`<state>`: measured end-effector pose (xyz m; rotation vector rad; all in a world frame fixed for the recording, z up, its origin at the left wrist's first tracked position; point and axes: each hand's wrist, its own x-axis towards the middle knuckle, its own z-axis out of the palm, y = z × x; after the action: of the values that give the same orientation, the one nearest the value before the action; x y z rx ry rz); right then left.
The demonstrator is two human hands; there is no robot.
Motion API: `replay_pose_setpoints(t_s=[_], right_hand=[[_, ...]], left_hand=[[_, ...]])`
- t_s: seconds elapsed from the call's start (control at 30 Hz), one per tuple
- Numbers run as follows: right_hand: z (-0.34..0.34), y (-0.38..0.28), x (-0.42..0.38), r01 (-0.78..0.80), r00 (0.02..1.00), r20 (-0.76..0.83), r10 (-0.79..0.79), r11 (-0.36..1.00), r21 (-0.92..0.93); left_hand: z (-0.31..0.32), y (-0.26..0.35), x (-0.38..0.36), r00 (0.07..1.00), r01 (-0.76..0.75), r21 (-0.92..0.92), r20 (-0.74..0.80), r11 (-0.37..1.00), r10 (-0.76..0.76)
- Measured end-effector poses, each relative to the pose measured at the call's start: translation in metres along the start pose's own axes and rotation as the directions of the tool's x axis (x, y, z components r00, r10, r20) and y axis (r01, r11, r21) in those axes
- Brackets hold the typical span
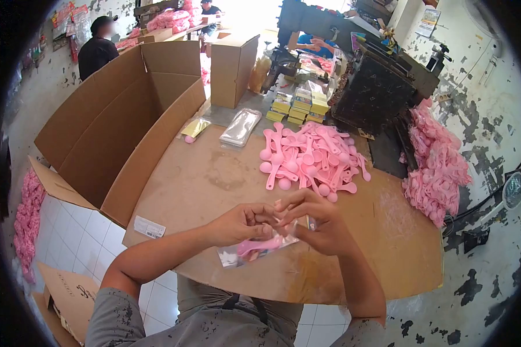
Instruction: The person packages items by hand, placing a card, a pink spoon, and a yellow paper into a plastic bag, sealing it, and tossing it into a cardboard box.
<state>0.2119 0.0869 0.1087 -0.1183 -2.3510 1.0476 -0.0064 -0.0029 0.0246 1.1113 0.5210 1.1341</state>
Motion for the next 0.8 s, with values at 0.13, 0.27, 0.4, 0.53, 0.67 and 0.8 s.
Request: replay_pose_setpoints(t_s=[0.13,0.27,0.4,0.53,0.67,0.8], right_hand=[[-0.012,-0.039,0.020,0.025,0.998,-0.042,-0.040,0.951,-0.309],[-0.001,-0.051,0.028,-0.142,0.983,-0.168,0.080,0.906,-0.398],[0.010,-0.052,0.027,-0.233,0.965,-0.193,0.176,0.913,-0.334],[0.014,-0.046,0.028,-0.191,0.974,-0.181,0.137,0.927,-0.324],[0.021,-0.027,0.029,-0.130,0.911,-0.394,-0.124,0.819,-0.559],[0.026,-0.029,0.034,0.037,0.931,-0.181,-0.317,0.574,-0.818]], left_hand=[[0.007,0.005,0.001,0.980,-0.128,0.149,-0.130,0.980,0.148],[0.006,0.012,-0.008,0.917,-0.326,0.633,0.031,0.703,0.397],[0.021,0.018,-0.012,0.879,-0.301,0.765,-0.010,0.570,0.477],[0.015,0.016,-0.010,0.884,-0.302,0.698,-0.050,0.649,0.465],[0.015,0.019,-0.011,0.919,-0.216,0.496,-0.187,0.841,0.346],[0.017,0.020,-0.013,0.909,-0.217,0.518,-0.201,0.827,0.364]])
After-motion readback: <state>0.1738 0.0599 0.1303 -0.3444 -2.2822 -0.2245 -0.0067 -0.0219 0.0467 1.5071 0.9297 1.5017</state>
